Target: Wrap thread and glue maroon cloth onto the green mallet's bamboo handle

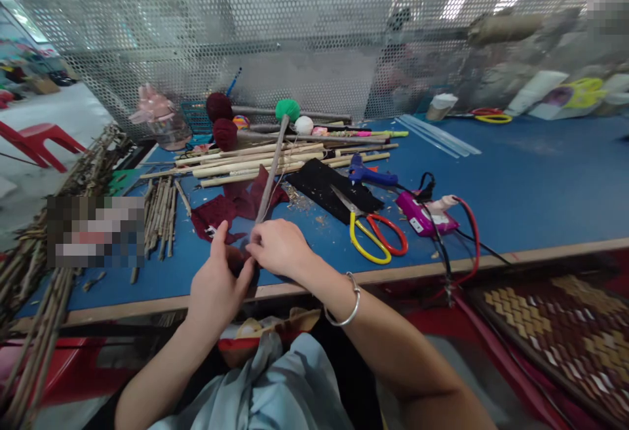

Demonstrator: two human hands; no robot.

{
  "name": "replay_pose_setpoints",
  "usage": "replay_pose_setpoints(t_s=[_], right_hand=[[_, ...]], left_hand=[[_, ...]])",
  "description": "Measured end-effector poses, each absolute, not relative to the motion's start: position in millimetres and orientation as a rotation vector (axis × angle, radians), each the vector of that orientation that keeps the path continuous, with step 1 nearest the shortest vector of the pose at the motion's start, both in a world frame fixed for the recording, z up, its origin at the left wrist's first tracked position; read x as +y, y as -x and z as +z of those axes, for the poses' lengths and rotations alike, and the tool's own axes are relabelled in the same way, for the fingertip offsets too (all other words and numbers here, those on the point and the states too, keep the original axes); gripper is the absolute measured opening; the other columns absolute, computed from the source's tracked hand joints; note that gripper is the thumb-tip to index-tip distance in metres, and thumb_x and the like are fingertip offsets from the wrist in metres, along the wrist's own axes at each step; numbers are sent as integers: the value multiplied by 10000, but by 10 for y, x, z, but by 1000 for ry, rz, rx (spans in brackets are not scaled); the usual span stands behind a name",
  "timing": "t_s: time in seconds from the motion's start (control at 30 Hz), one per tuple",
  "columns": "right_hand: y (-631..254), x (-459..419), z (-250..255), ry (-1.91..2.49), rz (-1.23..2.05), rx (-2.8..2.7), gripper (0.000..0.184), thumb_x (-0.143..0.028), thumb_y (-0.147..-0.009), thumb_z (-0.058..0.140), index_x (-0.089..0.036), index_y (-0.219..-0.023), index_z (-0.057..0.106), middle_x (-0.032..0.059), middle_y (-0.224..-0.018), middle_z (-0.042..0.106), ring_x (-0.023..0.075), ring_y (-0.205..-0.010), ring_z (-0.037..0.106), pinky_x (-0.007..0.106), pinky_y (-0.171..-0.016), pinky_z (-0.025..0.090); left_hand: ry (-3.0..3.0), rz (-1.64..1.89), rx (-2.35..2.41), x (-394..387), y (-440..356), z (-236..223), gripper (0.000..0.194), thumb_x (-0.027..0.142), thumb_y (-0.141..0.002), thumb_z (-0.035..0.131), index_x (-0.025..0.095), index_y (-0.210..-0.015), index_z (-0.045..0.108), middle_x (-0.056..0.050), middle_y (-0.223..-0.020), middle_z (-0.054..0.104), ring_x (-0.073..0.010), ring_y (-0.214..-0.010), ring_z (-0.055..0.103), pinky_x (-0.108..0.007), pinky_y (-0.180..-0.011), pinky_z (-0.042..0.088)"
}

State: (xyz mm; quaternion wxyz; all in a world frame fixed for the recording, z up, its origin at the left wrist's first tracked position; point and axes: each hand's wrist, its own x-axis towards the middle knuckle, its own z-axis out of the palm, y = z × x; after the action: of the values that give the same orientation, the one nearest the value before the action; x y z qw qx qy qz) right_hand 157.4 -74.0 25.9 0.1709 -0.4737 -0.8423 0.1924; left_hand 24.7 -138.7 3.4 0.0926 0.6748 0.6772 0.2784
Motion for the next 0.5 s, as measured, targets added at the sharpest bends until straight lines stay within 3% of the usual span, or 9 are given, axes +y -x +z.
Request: replay_pose_setpoints(t_s=[0.2,0.5], right_hand=[[-1606,-746,263,1308,511,-2425,157,-195,-769,528,-193,-650,629,1,-676,650,120,-650,546,228,-586,281],[-1641,-712,240,1296,564,-2426,188,-247,-808,532,-193,-668,645,3,-716,661,131,-728,569,257,-694,297]], left_hand=[[-1954,985,1892,-1423,-231,-22,662,284,-800,481,155,-1374,177,-55,-890,622,-182,-822,598,-293,-710,450],[-1881,991,1833,-1378,-225,-53,688,215,-768,504,183,-1379,190,-28,-861,594,-160,-779,580,-286,-725,445]])
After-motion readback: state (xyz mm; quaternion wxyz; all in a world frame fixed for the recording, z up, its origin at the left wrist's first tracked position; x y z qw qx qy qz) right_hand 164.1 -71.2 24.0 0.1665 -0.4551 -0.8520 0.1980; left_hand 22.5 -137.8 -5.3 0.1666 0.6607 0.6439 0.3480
